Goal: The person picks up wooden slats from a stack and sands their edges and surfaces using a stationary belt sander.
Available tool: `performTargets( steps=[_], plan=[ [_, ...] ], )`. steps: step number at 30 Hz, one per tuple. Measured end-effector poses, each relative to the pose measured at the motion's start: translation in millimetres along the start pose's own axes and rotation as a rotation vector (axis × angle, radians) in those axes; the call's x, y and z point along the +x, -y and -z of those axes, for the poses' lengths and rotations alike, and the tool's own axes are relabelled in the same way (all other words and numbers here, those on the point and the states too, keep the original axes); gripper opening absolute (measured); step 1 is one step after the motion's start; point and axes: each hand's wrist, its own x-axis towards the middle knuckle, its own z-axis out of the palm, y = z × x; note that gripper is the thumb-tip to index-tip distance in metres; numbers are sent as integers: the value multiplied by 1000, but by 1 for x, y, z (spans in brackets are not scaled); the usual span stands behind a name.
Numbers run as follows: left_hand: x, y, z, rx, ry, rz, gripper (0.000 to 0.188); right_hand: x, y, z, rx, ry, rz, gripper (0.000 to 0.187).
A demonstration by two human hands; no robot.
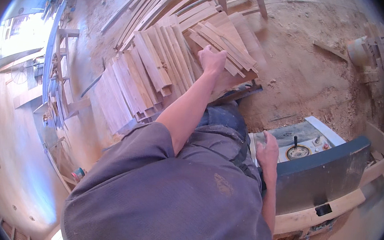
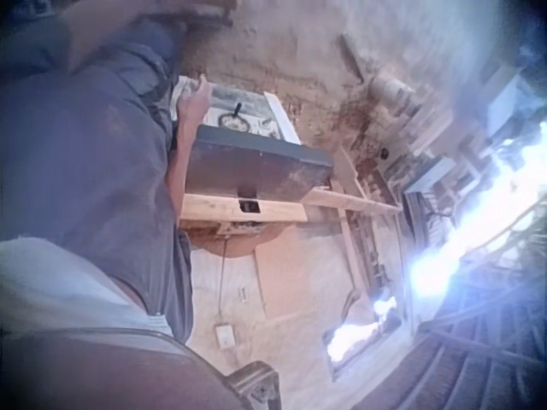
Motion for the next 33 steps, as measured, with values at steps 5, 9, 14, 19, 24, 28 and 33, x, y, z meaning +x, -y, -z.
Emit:
performTargets(
  steps=[5, 9, 14, 19, 24, 28, 33],
  plan=[
    [1, -9, 93, 240, -318, -530, 59, -4, 4, -17, -5, 25, 11, 51],
    [43, 18, 159, 406, -517, -187, 69, -1, 0, -33, 15, 41, 109, 52],
    [48, 15, 196, 559, -283, -29, 84, 1, 22, -38, -40, 46, 158, 52],
    [47, 13, 210, 382, -266, 24, 101, 5, 36, -41, -78, 83, 202, 52],
    [21, 9, 189, 19, -244, -69, 113, 3, 51, -38, 37, 66, 153, 53],
    [-28, -15, 173, -523, 202, -79, 114, 12, 110, -10, 337, 123, 116, 56],
    [-71, -49, 131, -1187, 742, 74, 107, 19, 160, 13, 982, 222, 100, 74]
  ],
)
